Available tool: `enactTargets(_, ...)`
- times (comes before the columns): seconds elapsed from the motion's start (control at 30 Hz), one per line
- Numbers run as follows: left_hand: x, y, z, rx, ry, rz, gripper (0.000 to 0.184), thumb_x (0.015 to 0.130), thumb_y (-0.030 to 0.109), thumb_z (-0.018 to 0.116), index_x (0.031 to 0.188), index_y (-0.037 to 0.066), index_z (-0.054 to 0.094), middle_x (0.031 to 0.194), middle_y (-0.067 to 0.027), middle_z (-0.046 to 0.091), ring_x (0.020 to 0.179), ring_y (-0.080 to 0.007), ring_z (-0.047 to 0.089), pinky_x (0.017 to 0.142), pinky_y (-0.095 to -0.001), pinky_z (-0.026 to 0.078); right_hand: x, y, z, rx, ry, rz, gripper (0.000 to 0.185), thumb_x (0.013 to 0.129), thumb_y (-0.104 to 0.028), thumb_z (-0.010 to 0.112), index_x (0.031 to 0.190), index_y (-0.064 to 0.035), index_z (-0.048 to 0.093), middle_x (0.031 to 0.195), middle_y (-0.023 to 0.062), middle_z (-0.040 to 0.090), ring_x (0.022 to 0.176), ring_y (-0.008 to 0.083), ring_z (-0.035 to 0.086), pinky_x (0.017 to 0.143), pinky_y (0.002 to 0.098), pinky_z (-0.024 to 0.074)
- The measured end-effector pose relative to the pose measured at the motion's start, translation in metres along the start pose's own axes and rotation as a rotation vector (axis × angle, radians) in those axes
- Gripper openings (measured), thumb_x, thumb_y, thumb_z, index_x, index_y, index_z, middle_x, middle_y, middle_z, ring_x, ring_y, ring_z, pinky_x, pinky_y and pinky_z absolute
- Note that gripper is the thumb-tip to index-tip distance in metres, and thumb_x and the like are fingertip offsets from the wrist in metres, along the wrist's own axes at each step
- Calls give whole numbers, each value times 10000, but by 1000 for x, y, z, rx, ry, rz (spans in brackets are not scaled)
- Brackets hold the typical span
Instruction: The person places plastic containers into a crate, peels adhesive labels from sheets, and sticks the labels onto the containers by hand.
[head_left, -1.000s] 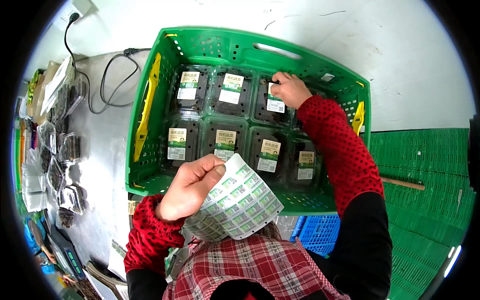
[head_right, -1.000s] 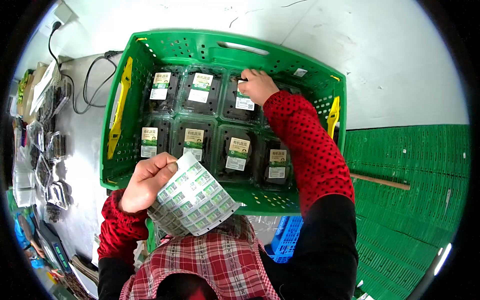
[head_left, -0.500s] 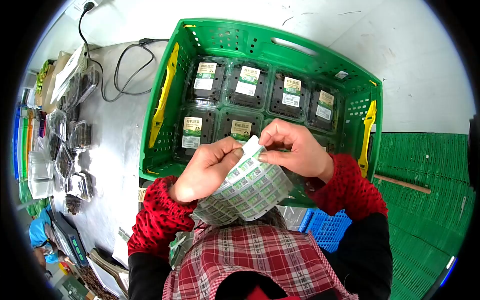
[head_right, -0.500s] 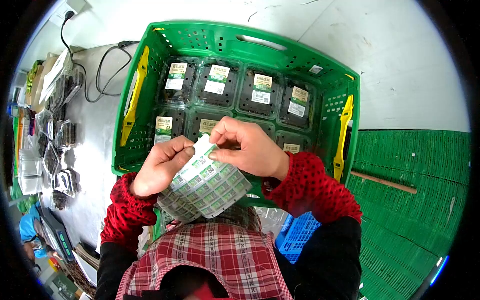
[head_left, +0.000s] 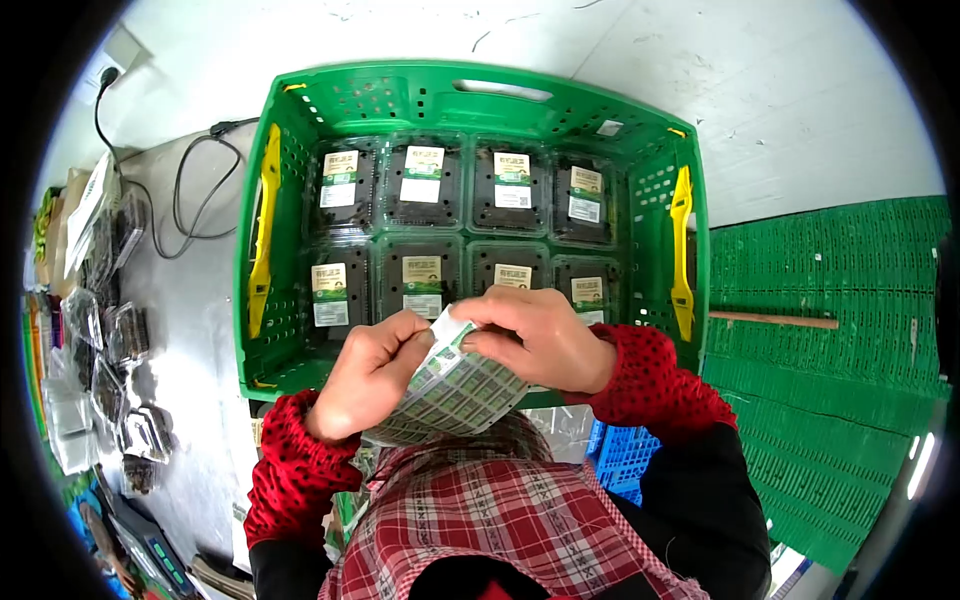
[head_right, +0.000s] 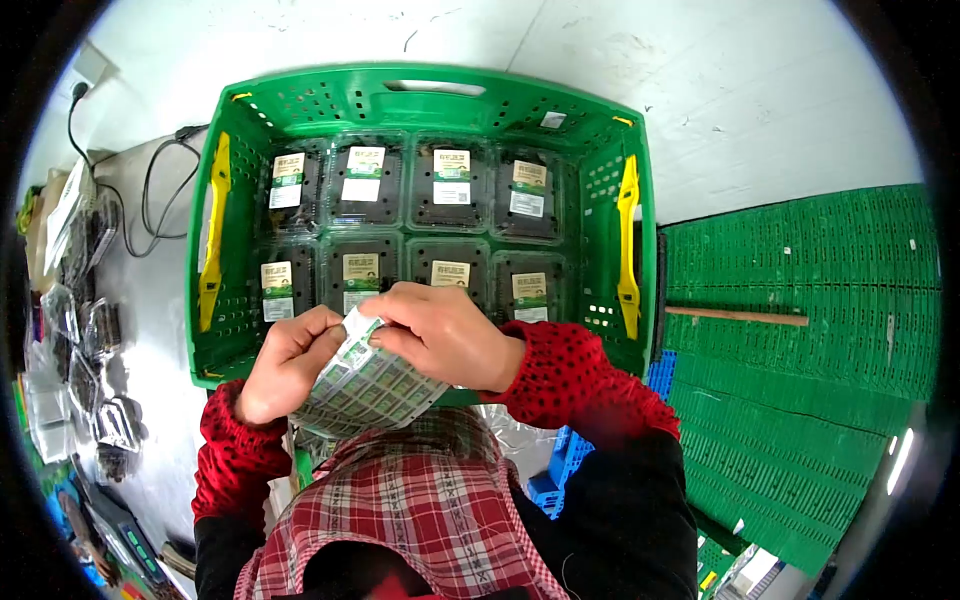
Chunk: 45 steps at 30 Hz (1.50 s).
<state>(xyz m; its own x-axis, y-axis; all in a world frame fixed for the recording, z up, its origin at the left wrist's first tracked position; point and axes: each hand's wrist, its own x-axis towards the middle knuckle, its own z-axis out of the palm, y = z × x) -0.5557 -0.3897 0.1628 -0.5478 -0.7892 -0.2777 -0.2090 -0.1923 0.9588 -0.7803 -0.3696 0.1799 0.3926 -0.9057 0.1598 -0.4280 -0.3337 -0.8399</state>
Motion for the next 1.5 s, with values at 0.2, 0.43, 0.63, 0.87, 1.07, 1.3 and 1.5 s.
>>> enactTargets(0.2,2,3,4,-1,-5,-62,118,949,72,558,922,-29,613,659,-38,519,651,-71,448,585,-269,411,-10,6,2,-27,39,-61,210,802,-70,743,998,-51,671,843,113,648,737,281,651,628,357,515)
enactTargets(0.43,4,2,8,111,-9,44,117,931,61,551,932,-33,621,683,-135,574,623,-129,520,592,-324,454,-11,11,-5,32,-20,-9,249,805,-74,720,1041,-52,645,832,125,618,732,317,625,626,388,498)
enactTargets(0.63,8,5,8,129,-27,-33,117,924,61,553,938,-30,624,703,-179,602,614,-190,574,598,-348,466,-11,13,-2,11,37,-77,233,789,-52,730,1004,-49,639,815,113,610,720,310,616,606,385,492)
enactTargets(0.87,8,3,12,138,-33,17,118,921,61,551,924,-34,622,687,-191,589,576,-217,564,576,-355,460,-13,17,-4,9,-12,-32,208,793,-69,733,974,-51,632,831,107,614,722,301,620,608,383,497)
enactTargets(1.07,10,5,14,149,-13,6,122,915,75,560,912,-29,624,693,-193,590,588,-249,572,589,-359,462,-16,16,0,-50,31,-30,207,785,-83,734,963,-58,632,829,106,612,721,307,629,608,383,506)
enactTargets(1.3,15,-16,17,76,90,-66,154,915,92,580,907,-55,625,697,-136,611,650,-152,573,608,-317,459,-16,27,0,-381,57,-250,183,803,-143,637,976,-82,628,958,91,601,888,290,616,738,382,515)
enactTargets(1.5,5,-6,8,-4,108,-104,137,945,65,567,916,-61,613,702,-6,560,691,-48,463,599,-245,403,-9,174,-114,132,565,630,121,813,-76,730,880,24,729,817,46,709,716,105,602,683,272,490)
